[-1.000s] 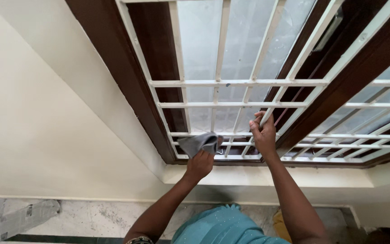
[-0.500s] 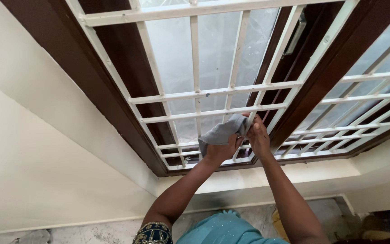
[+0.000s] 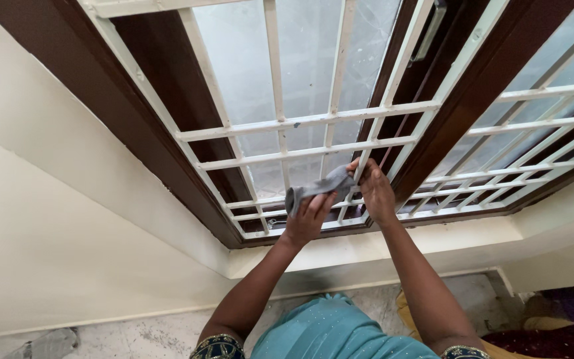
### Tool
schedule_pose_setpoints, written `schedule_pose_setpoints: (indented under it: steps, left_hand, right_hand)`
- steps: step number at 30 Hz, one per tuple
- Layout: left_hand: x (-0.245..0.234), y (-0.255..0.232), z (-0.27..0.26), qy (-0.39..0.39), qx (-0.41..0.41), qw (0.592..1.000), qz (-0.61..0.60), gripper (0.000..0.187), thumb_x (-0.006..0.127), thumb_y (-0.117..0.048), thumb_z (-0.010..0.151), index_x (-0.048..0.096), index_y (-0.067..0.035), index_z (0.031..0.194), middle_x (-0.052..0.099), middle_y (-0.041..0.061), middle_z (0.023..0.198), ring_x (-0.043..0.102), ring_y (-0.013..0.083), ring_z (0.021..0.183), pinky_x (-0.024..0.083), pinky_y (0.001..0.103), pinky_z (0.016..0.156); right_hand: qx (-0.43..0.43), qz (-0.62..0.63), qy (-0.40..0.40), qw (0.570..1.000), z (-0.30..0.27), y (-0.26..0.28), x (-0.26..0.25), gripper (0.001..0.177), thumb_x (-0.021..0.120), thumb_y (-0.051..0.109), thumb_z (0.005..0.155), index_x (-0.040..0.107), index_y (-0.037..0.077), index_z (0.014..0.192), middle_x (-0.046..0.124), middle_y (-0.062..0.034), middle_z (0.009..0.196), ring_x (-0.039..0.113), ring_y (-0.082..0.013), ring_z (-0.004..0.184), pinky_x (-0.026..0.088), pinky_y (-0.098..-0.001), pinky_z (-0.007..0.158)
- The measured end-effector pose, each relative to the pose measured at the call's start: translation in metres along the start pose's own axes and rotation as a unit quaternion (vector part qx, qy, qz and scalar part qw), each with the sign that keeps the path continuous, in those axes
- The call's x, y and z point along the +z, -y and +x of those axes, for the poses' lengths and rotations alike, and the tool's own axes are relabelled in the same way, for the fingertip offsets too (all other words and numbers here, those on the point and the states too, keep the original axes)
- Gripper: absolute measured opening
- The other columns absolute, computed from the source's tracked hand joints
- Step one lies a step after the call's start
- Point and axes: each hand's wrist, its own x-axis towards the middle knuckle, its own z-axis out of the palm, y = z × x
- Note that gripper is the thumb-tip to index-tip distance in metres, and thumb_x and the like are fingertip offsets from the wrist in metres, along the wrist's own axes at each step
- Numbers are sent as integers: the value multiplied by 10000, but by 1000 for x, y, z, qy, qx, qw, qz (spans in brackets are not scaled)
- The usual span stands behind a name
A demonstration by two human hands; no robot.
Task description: The person wipes the white metal bars of a window grill with a cloth, moving the cloth along the horizontal and vertical bars and into the corners of the window frame.
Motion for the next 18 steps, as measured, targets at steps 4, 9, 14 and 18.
schedule_pose_setpoints:
  steps: [4,9,14,18]
  left_hand:
    - [-3,-3,32,-9,-145,986,-87,469,575,-36,1040,561,-205,1477,433,152,1461,541,375,1386,504,426,1161]
    - [4,-26,84,-55,-275,933,-225,441,609,-29,998,540,-90,1430,480,287,1479,631,438,1185,507,474,987]
    - [57,-20,99,-194,-316,829,-418,206,573,-129,1117,412,-61,1226,593,224,1457,704,271,1123,560,349,982]
    - [73,0,82,-203,-348,668,-626,355,634,-169,1074,420,-29,1321,587,165,1126,620,187,972,525,317,878]
  right_hand:
    - [9,14,-14,1000,-2,-5,-2,562,454,521,1093,550,20,1330,616,-99,1240,569,-181,1231,393,-341,1146]
    - [26,36,-31,999,-4,-10,-6,483,482,424,1114,536,7,1353,606,-84,1245,579,-162,1221,431,-329,1111]
    - [42,35,-57,997,-4,-12,-5,488,470,399,1077,512,16,1376,603,-65,1291,571,-138,1243,416,-312,1120]
    - [21,23,-51,998,-2,-12,-6,493,502,378,1084,517,-7,1391,600,-59,1277,557,-144,1218,404,-325,1113]
